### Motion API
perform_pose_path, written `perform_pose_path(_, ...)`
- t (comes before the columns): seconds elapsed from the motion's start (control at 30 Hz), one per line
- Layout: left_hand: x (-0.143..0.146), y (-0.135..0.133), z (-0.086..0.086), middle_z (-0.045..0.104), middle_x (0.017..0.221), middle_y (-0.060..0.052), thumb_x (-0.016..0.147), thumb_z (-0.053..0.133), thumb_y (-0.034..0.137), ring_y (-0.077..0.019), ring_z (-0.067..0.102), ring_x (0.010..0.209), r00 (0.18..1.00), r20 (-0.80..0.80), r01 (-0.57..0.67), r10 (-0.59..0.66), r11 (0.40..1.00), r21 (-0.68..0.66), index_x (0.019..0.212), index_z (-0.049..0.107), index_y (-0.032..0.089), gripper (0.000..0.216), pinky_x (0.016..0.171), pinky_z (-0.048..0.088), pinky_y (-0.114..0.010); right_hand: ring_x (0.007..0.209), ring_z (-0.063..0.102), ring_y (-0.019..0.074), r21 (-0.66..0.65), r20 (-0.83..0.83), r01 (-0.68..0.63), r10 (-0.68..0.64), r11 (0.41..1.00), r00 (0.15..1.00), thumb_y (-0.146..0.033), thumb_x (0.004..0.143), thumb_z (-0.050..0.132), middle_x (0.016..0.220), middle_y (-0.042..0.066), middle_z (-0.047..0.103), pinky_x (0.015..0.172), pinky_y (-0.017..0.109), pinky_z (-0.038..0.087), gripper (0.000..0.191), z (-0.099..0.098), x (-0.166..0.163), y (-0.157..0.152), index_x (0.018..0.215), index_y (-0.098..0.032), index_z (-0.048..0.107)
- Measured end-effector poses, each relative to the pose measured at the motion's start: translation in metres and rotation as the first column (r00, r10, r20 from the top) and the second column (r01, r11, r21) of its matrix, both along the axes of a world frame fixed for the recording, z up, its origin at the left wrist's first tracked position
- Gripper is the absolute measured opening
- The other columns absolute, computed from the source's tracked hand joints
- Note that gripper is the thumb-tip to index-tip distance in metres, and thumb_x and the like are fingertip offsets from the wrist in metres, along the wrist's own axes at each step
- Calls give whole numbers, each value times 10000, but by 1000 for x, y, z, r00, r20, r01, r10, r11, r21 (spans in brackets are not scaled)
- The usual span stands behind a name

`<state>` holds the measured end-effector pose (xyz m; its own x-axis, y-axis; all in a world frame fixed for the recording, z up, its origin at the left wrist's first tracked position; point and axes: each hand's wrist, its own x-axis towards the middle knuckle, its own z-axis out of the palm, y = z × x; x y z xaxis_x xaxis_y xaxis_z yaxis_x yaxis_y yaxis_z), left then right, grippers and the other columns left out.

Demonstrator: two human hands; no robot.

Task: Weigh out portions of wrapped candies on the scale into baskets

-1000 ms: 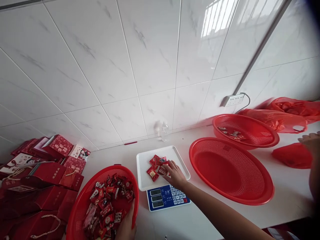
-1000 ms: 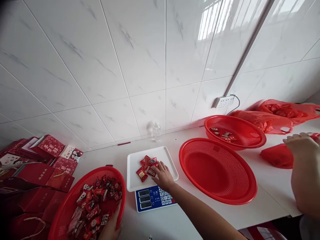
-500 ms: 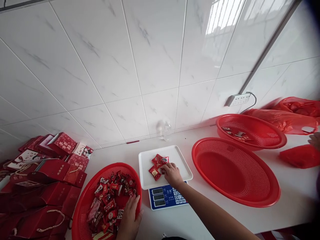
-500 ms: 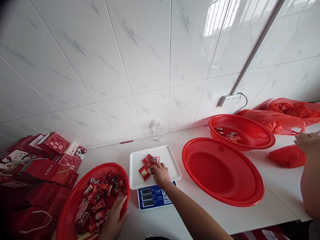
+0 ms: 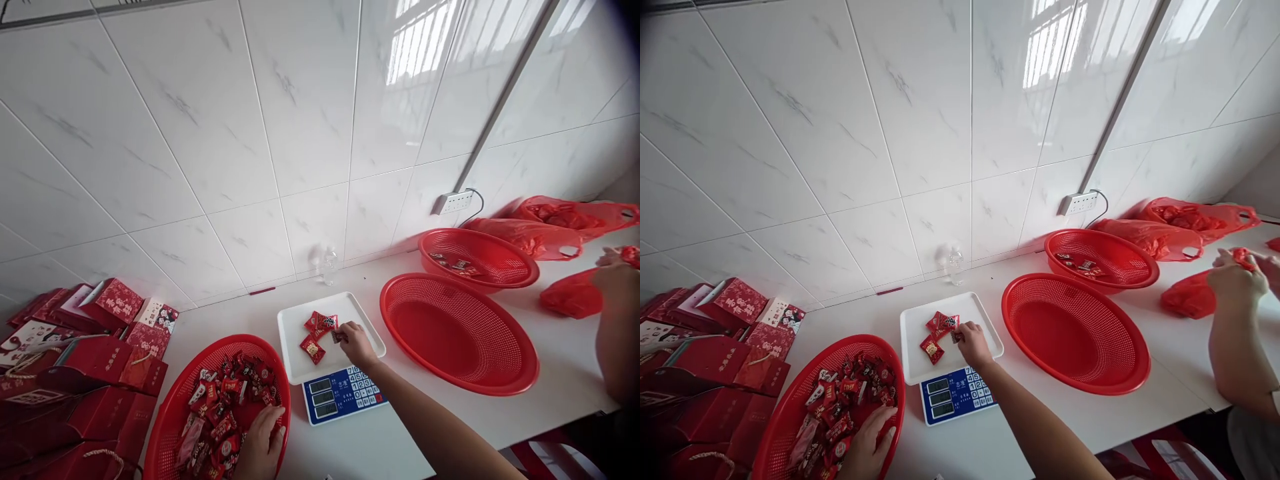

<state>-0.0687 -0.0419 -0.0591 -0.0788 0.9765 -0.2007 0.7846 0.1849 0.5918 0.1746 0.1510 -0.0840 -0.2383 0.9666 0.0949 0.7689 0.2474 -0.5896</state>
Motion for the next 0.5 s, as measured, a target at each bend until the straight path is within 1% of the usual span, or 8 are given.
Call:
perform_pose_path(0.07,-3,0,-1,600,1212,-106,789,384,329,-231,516,1174,1000,-16,12,-12,1000,-21,1137,611,139,457,1018,407,-386,903,541,175,32,-19,78,-77,996,997,-64,672,447,940,38,629,806,268,416,319,6,21,7,865,-219,648)
perform_pose_path(0.17,-8,0,-4,566,1257,-106,792,357,335,-227,487,1204,999,-34,17,-19,998,-65,1183,575,123,495,1035,386,-379,926,548,198,67,-24,233,-232,970,972,-126,707,434,970,67,626,832,302,426,315,16,70,17,931,-206,640)
perform_pose_path(0.27,-14,-2,-11,560,1268,-89,780,380,354,-228,480,1211,1000,-19,0,-2,995,-103,1202,563,151,502,1032,389,-367,1001,522,248,74,7,403,-405,912,914,-179,743,403,1024,112,605,866,378,415,349,22,122,21,1020,-189,614)
perform_pose_path(0.33,-18,-4,-17,565,1262,-88,775,393,368,-234,483,1207,1000,3,-4,5,995,-101,1197,568,164,500,1031,390,-371,1089,460,322,62,46,511,-514,857,857,-240,756,406,1119,153,560,875,490,386,401,24,144,20,1118,-186,570)
perform_pose_path(0.4,-20,-5,-21,560,1267,-95,781,386,382,-239,478,1210,1000,17,-10,11,995,-98,1199,565,159,507,1037,382,-379,1190,360,377,62,113,577,-580,815,807,-337,779,410,1256,179,471,872,572,352,489,23,146,19,1243,-196,474)
perform_pose_path(0.43,-21,-6,-23,553,1275,-98,786,377,389,-238,472,1215,1000,19,-15,17,995,-101,1206,559,153,514,1040,377,-380,1235,310,378,71,150,568,-572,820,807,-385,795,402,1318,180,419,886,581,340,532,21,138,18,1294,-202,415)
perform_pose_path(0.47,-22,-5,-24,546,1283,-100,791,369,394,-237,464,1223,1000,19,-20,22,994,-107,1211,553,146,521,1044,373,-380,1275,266,363,81,186,526,-531,846,826,-428,811,391,1369,172,371,914,571,326,565,20,125,17,1331,-208,364)
perform_pose_path(0.5,-23,-5,-24,540,1289,-100,796,364,399,-236,457,1230,999,20,-26,29,994,-108,1215,548,142,525,1048,368,-378,1304,234,337,84,224,447,-454,890,862,-462,826,377,1404,159,337,947,542,316,586,18,106,16,1353,-212,328)
